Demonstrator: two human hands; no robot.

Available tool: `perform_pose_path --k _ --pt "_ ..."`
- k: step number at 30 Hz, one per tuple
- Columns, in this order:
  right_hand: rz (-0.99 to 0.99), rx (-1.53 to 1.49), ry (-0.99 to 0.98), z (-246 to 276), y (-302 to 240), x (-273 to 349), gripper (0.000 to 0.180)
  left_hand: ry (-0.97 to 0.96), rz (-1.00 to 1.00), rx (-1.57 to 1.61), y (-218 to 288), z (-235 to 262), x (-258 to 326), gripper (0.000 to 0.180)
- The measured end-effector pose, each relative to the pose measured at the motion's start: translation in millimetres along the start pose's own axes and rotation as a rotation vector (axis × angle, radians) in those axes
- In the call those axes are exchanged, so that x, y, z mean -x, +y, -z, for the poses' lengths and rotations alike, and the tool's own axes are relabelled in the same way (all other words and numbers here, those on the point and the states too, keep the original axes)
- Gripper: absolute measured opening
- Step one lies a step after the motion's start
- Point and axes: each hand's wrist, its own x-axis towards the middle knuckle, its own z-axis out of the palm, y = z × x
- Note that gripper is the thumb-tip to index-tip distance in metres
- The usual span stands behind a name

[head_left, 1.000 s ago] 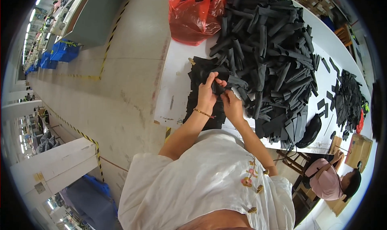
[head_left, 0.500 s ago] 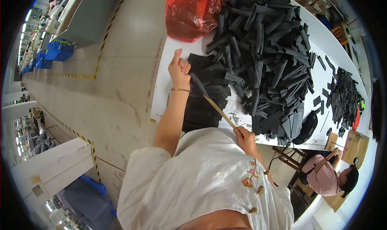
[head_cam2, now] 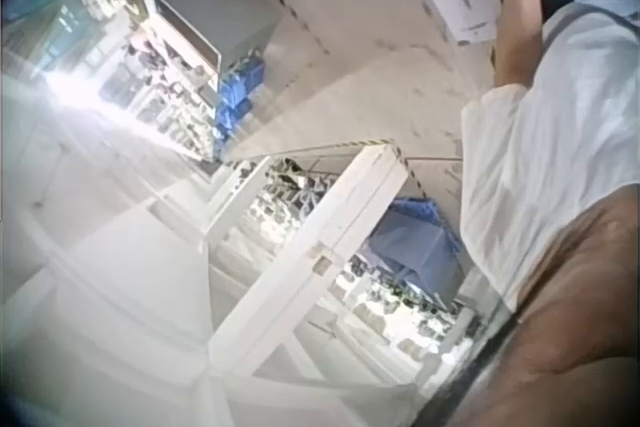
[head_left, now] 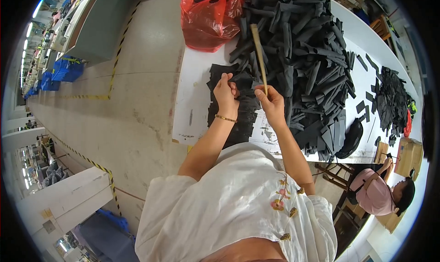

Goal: Assembling small black foam components at a factory workbench using a wooden stick for precision.

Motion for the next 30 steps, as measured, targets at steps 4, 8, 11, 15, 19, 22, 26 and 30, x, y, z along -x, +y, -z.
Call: perform_pose_path --k 4,8,11,15,19,22,26,30 --pt "-0.137 -0.168 -0.060 3.2 -10.6 14.0 0.019 0.124 0.000 0.091 -1.6 7.3 -15.0 0.021" --pt "0.002 0.030 0.007 -2.7 14.7 22.3 0.018 0.137 0.006 0.083 -5.7 8.2 -20.1 0.020" --pt "0.022 0.104 0.059 -6.0 10.7 12.0 0.014 -0.063 0.052 -0.157 -0.3 -8.5 -11.1 0.021" --pt "0.130 0.117 0.062 5.6 -1.2 -0.2 0.014 -0.850 0.166 -0.664 0.8 5.6 1.7 0.029" --pt "0.140 0.114 0.245 13.6 -5.0 -21.9 0.015 -0.828 0.184 -0.725 -7.0 9.0 34.7 0.037" --pt "0.056 -0.085 0.333 14.9 -14.5 -36.1 0.015 -0.881 0.137 -0.708 -19.6 21.4 65.1 0.039" --pt "0.046 -0.072 0.374 15.6 -8.9 -40.6 0.019 -0.848 0.230 -0.666 -18.3 39.3 69.4 0.037" --pt "-0.026 -0.041 0.347 37.0 -17.0 -47.3 0.027 -0.993 0.309 -1.077 -9.4 58.2 79.2 0.030"
